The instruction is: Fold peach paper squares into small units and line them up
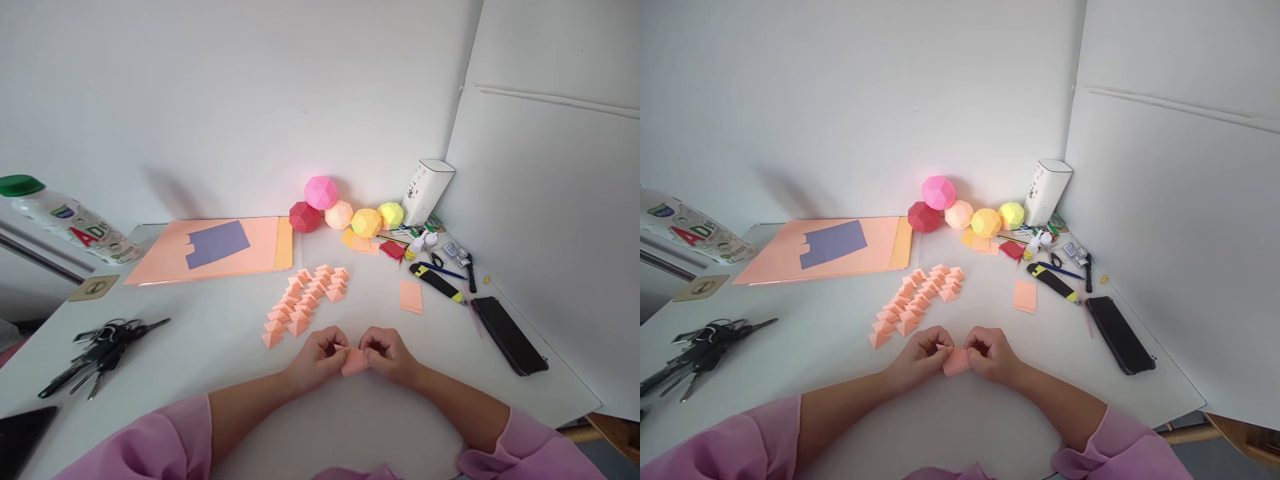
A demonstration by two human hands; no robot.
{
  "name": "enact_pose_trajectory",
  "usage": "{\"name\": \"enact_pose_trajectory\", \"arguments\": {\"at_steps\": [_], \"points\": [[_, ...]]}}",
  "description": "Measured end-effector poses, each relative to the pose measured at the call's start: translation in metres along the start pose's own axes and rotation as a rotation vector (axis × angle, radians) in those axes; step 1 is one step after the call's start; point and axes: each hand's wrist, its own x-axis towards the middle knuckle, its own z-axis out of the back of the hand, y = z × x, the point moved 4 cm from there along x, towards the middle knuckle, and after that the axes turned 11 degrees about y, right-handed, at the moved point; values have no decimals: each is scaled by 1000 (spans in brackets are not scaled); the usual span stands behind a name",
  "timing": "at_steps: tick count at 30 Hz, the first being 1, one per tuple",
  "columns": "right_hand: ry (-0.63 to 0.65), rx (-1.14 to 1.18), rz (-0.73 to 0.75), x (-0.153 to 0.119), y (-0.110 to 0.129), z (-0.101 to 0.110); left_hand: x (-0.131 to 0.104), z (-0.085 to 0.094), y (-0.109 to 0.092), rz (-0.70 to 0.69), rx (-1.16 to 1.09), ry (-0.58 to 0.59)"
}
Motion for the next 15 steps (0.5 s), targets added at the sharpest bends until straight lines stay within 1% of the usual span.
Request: {"name": "enact_pose_trajectory", "arguments": {"at_steps": [3, 5, 7, 11, 15], "points": [[9, 136, -17, -2, 1, 6, -1, 4, -1, 12, -37, -41], [1, 188, -23, -2, 1, 8, -1, 6, -2, 19, -41, -47], [19, 156, -12, -2, 1, 7, -1, 5, -2, 15, -28, -36], [97, -26, 45, 1, 1, 2, 0, 1, 0, 2, -18, 9], [104, -66, 52, 1, -2, -1, 1, -2, 2, -8, 6, 49]]}}
